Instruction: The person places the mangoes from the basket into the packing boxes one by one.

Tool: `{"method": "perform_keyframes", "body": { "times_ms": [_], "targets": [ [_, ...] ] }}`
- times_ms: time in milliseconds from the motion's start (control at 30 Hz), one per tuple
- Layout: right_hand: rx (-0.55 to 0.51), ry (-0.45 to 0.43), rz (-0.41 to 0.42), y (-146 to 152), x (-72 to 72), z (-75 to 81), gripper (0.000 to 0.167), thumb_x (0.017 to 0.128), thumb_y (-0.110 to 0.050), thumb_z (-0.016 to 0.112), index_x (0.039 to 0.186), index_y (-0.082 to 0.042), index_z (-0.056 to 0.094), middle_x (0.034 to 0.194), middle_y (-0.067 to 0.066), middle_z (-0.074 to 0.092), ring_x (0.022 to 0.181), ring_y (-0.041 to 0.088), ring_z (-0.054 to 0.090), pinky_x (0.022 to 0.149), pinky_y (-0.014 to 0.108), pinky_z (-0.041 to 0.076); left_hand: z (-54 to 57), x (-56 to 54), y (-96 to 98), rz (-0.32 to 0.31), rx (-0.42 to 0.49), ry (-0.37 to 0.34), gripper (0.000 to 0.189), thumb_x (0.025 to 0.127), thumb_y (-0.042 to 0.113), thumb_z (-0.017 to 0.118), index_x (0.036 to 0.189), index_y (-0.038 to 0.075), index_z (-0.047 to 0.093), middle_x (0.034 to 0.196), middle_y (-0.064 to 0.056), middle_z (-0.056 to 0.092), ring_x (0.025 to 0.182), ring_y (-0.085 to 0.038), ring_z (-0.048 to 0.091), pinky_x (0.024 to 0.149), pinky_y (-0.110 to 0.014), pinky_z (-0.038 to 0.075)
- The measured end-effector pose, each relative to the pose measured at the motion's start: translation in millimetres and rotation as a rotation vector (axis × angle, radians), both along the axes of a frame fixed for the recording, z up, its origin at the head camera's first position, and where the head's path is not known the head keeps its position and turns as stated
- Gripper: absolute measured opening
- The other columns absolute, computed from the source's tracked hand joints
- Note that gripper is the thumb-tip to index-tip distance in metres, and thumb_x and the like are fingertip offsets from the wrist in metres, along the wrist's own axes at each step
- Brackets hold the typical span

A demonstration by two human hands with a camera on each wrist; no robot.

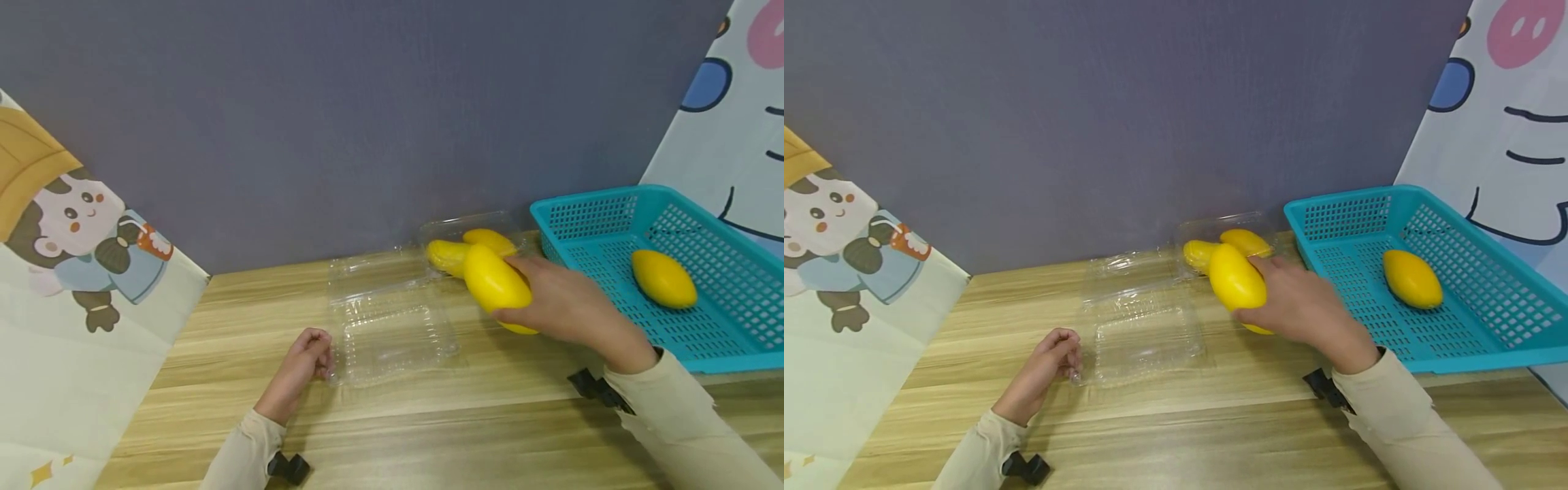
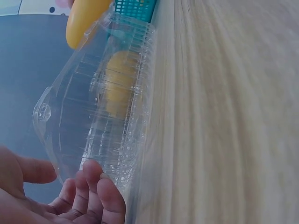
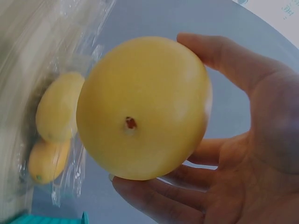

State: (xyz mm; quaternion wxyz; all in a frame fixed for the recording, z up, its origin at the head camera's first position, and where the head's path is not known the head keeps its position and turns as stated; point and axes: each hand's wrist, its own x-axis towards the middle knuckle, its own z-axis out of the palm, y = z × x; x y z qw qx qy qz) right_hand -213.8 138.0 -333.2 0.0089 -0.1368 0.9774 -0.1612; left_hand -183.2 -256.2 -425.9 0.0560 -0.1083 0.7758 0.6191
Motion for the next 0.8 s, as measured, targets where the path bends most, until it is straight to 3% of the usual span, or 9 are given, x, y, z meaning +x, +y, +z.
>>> {"method": "perform_keyframes", "body": {
  "times_ms": [500,567,800],
  "targets": [
    [-0.017,0.024,0.062,-26.3,3.1,-12.3,0.09,0.078,-0.057,0.073,0.147,-0.006,0.045,0.144,0.023,0.052,0.12,0.04,0.057,0.084,0.053,0.049,1.6,1.6,1.7,0.025,0.046,-0.001,0.01,0.104,0.01,0.042,0.109,0.003,0.047,0.076,0.0,0.05,0.063,-0.011,0.052,0.058,-0.023,0.044],
    [-0.02,0.04,0.079,-29.8,3.6,-13.6,0.088,0.078,-0.054,0.073,0.145,-0.004,0.047,0.142,0.023,0.054,0.118,0.038,0.058,0.084,0.051,0.049,1.8,1.7,2.0,0.028,0.052,-0.002,0.01,0.104,0.01,0.042,0.109,0.003,0.047,0.076,0.0,0.05,0.063,-0.011,0.052,0.057,-0.023,0.044],
    [-0.024,0.041,0.113,-40.6,2.7,-18.4,0.079,0.077,-0.053,0.074,0.139,-0.008,0.055,0.121,0.013,0.066,0.085,0.021,0.058,0.066,0.035,0.044,0.7,1.3,1.1,0.02,0.05,-0.001,0.013,0.104,0.011,0.042,0.111,0.002,0.047,0.078,-0.001,0.051,0.064,-0.012,0.053,0.058,-0.023,0.045]
  ]
}}
